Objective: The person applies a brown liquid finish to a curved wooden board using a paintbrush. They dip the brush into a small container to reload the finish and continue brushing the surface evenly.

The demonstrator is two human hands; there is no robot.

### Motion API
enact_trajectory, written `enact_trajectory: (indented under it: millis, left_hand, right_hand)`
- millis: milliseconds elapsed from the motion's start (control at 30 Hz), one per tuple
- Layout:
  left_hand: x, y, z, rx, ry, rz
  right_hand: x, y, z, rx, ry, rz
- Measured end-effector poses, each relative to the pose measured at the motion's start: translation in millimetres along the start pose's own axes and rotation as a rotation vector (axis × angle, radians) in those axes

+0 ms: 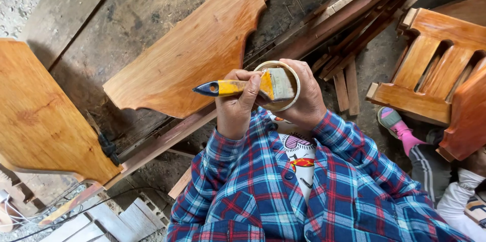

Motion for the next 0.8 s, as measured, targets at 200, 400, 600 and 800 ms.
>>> enact_trajectory:
  millis: [200, 400, 600, 800]
  left_hand:
    - [15.6, -5.2, 7.0, -0.001, 0.062, -0.016]
    - [3.1, 0.1, 14.0, 0.007, 0.023, -0.015]
    - [-38.7, 14.7, 8.1, 0.064, -0.261, -0.081]
    - [-71.5, 26.9, 4.5, -0.056, -0.893, -0.201]
  right_hand:
    - [1.9, -3.6, -0.8, -0.01, -0.018, -0.014]
    - [7.5, -1.2, -8.0, -0.022, -0.014, 0.031]
    - [7.2, 8.5, -9.2, 0.031, -0.024, 0.054]
    - [17.1, 11.1, -7.9, 0.046, -0.116, 0.102]
Point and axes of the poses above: each hand's wrist, its own y-axis away from the middle knuckle, its own z-axis out of the back of the hand, x = y × z, the point moved 6 cm from there along -y, towards the middle knuckle, and after that the axes turned 6 degrees about z, right-handed, at the moved point
